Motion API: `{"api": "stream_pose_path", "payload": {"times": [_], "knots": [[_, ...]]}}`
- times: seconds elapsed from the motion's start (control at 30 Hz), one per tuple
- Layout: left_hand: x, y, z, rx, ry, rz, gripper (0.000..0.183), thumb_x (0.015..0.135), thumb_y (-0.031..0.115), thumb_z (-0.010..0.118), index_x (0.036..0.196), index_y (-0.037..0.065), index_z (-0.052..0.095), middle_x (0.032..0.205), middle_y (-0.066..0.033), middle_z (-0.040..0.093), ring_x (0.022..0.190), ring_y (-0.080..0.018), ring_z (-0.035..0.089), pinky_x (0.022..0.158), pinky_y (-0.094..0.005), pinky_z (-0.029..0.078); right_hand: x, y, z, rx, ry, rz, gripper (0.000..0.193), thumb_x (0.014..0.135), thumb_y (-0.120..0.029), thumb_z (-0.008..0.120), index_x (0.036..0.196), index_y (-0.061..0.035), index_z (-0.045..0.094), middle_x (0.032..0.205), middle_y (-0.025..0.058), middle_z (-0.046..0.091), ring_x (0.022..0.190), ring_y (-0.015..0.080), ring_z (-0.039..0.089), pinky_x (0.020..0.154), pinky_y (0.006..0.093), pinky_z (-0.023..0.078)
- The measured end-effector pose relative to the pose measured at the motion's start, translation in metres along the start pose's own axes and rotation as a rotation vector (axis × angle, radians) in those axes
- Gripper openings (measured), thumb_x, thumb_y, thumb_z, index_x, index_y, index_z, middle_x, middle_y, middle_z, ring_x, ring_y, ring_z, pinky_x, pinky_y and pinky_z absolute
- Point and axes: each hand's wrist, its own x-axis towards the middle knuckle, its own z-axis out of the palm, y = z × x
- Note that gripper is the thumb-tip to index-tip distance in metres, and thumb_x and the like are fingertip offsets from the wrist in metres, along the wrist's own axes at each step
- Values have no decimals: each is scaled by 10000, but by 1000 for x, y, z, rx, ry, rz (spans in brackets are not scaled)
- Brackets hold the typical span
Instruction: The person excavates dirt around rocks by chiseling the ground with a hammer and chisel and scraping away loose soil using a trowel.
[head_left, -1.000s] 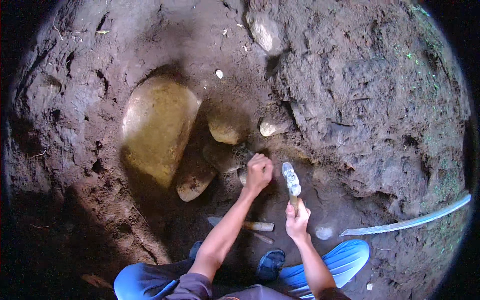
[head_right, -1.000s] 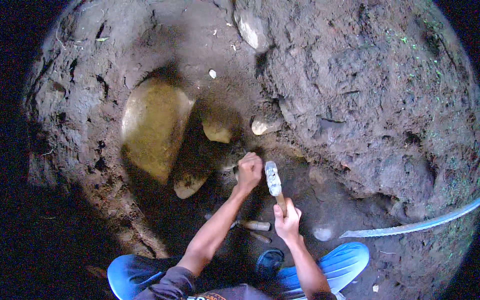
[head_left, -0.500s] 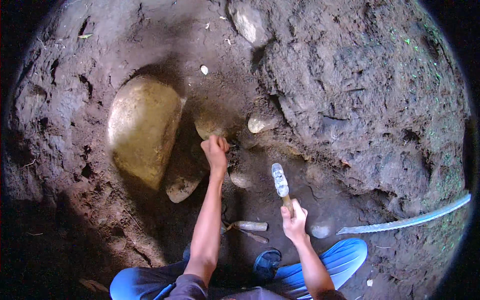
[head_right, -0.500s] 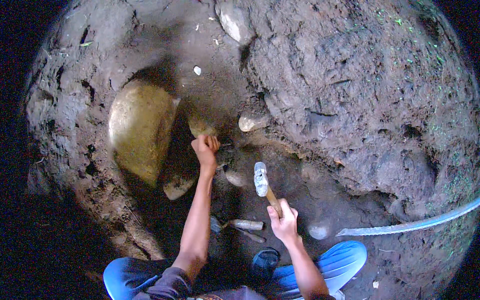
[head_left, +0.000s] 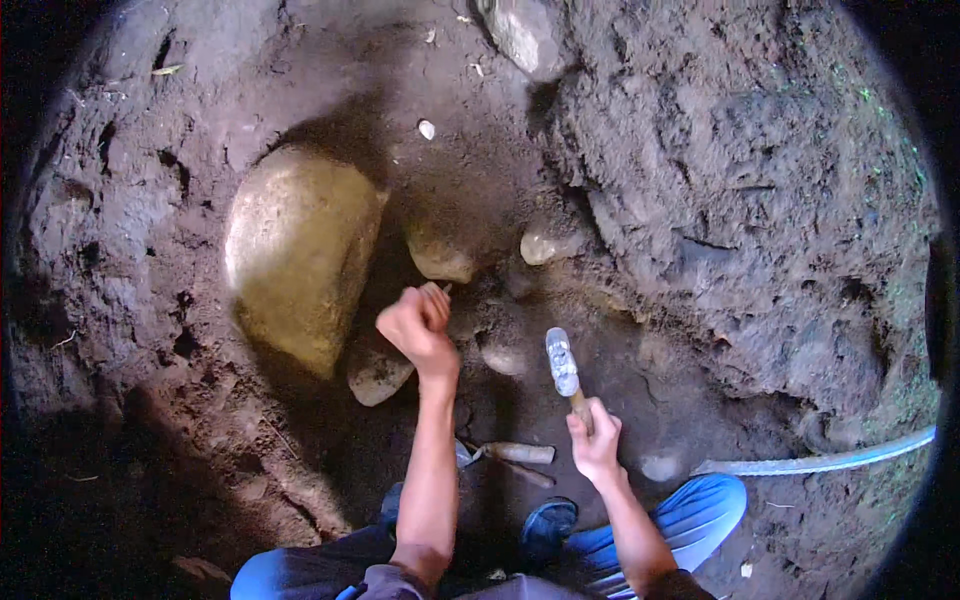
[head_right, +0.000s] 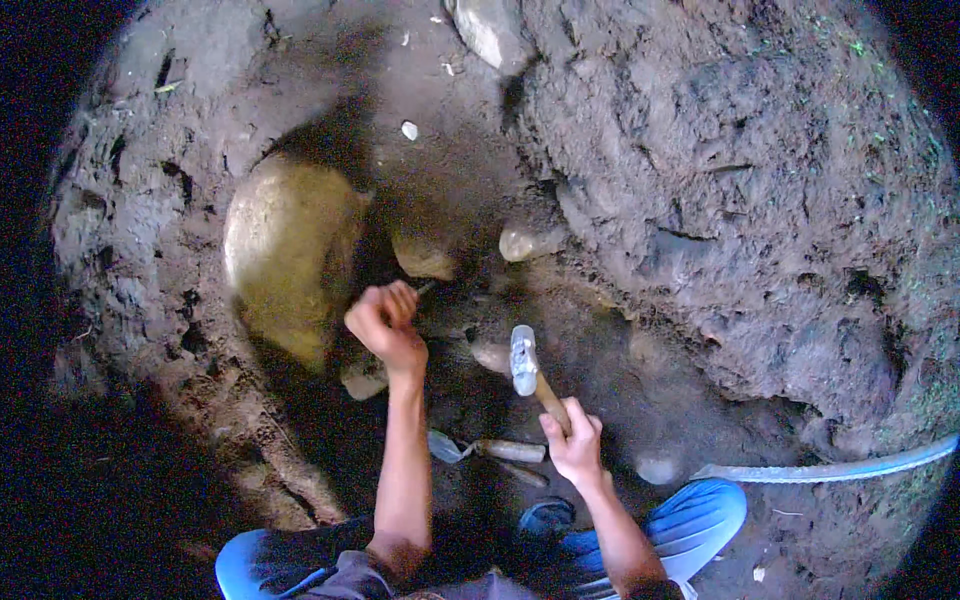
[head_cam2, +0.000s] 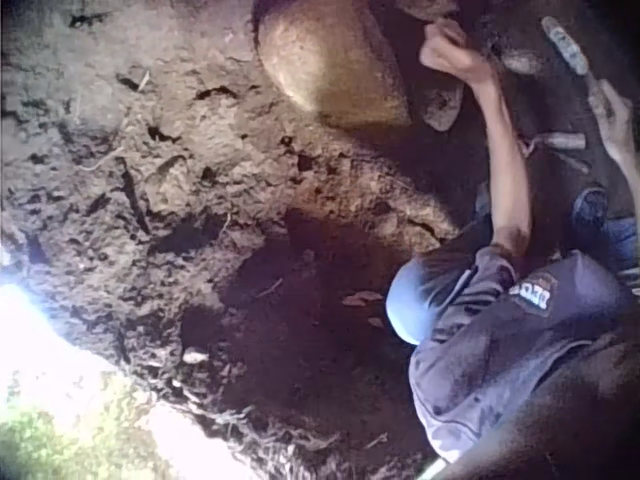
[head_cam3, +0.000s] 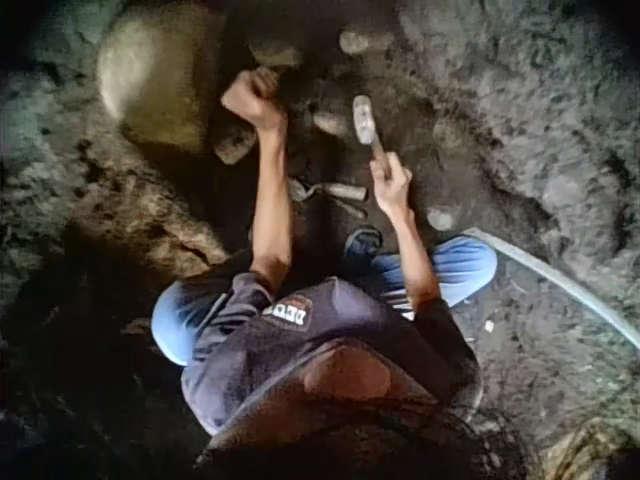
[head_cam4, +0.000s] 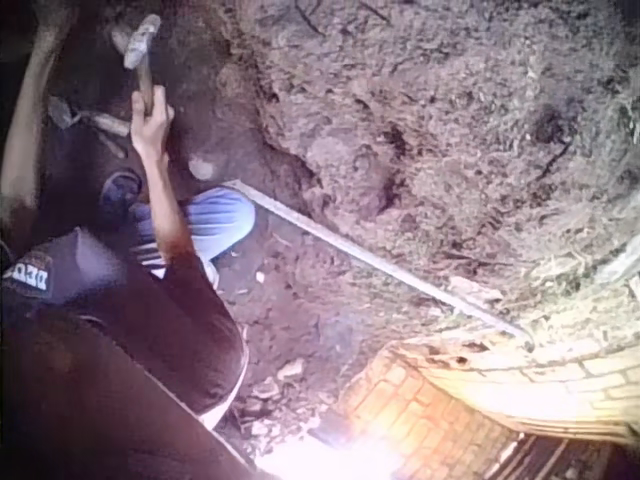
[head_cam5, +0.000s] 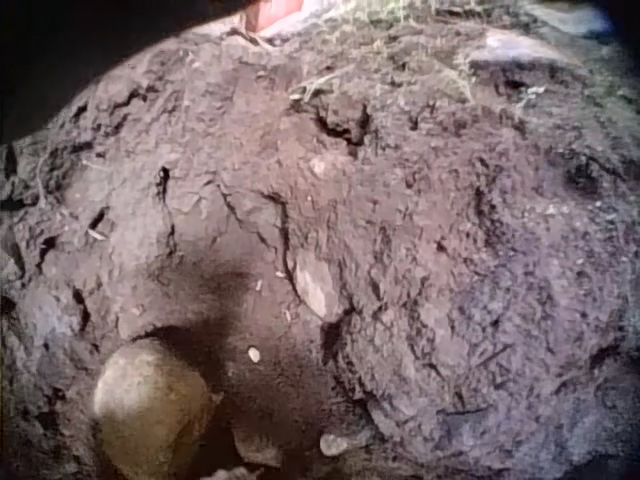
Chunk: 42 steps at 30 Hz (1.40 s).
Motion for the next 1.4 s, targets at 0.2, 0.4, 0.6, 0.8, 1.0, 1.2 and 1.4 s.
{"api": "stream_pose_path", "payload": {"times": [0.2,0.4,0.6,0.8,1.0,1.2,1.4], "knots": [[-69,-52,-12,-1,-192,78,457,940,135,452,523,29,298,483,-45,327,452,-169,322,517,-344,265,-9,1,-4,22,75,-36,375,979,-380,658,880,-34,552,606,89,455,508,191,486,501,352,401],[-89,-70,-19,-70,-267,11,477,937,193,453,505,54,303,493,-46,351,471,-168,324,533,-335,283,-25,-1,-19,18,62,74,425,983,-426,642,862,-34,532,598,71,451,535,146,457,508,344,404],[-105,-78,-26,69,-391,145,417,935,167,503,573,21,356,552,-56,381,514,-192,396,529,-356,289,-37,-5,-16,26,37,37,421,980,-441,639,874,-44,545,599,79,458,525,165,467,512,354,411],[-101,-70,-22,194,-486,246,296,754,-75,644,607,17,405,590,-80,422,540,-223,429,552,-365,350,-49,-19,-14,-41,-63,10,361,963,-400,665,927,-50,585,627,136,579,552,309,631,524,397,472],[-97,-71,-13,311,-503,184,355,816,-65,707,640,19,410,623,-82,425,546,-214,421,526,-349,353,-53,-11,-4,-164,-17,-366,314,940,-368,684,937,-64,606,655,155,630,591,383,665,531,453,516],[-101,-71,-15,343,-515,152,329,802,-74,717,652,13,438,634,-90,430,574,-235,453,560,-348,377,-51,-15,-6,-270,44,-327,227,874,-249,713,880,-61,585,667,148,648,585,357,669,544,457,513],[-88,-72,-17,269,-424,-11,353,803,-63,724,666,21,410,636,-92,436,564,-202,449,557,-343,380,-55,-4,5,-434,-129,-52,231,840,-244,744,856,-72,591,682,155,667,574,353,676,520,451,516]]}}
